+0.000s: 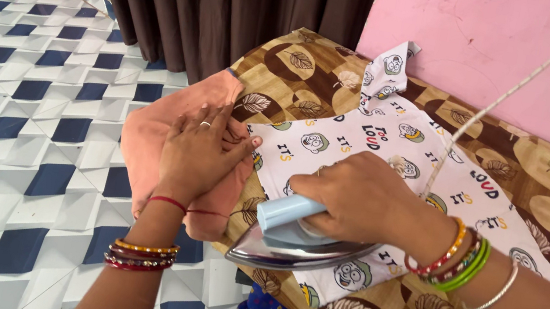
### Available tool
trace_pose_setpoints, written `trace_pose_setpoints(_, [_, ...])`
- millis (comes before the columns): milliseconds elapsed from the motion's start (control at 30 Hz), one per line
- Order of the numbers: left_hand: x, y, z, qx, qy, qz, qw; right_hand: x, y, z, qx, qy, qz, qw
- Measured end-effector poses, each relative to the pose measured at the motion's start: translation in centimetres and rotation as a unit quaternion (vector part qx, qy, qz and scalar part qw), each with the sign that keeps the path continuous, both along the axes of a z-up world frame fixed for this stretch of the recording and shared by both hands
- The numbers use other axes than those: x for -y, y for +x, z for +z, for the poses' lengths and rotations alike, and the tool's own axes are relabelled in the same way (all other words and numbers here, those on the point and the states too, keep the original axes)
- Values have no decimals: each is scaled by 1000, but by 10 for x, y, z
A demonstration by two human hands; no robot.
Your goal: The person irons a white t-shirt with cartoon graphics on a patterned table, then switches to ironing a green shirt. They smooth the fabric with one hand while moving the iron with the other, adjusting the garments between passes.
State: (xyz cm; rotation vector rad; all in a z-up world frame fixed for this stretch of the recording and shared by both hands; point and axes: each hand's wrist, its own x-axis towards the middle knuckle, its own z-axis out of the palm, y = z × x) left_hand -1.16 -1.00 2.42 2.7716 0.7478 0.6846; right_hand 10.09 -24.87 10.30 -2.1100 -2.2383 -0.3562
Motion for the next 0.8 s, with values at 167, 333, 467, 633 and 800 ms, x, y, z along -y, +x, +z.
trace_pose_setpoints(167, [0, -2, 6, -27, 10, -15, 999, 30, 29, 0, -10, -33, -9, 999])
trace_pose_setpoints(333, [1, -2, 3, -37, 12, -10, 999, 86, 68, 9, -24, -61, -189, 980])
trace_pose_setpoints(467, [2, -1, 1, -36, 18, -15, 999, 101, 68, 11, -6, -75, -222, 972])
trace_pose_setpoints(633, [1, 2, 2, -7, 8, -42, 999, 72, 28, 0, -25, 2, -63, 998])
trace_pose_setpoints(800, [32, 26, -10, 43, 33, -172, 984, 48, -9, -3, 4, 6, -1, 1000])
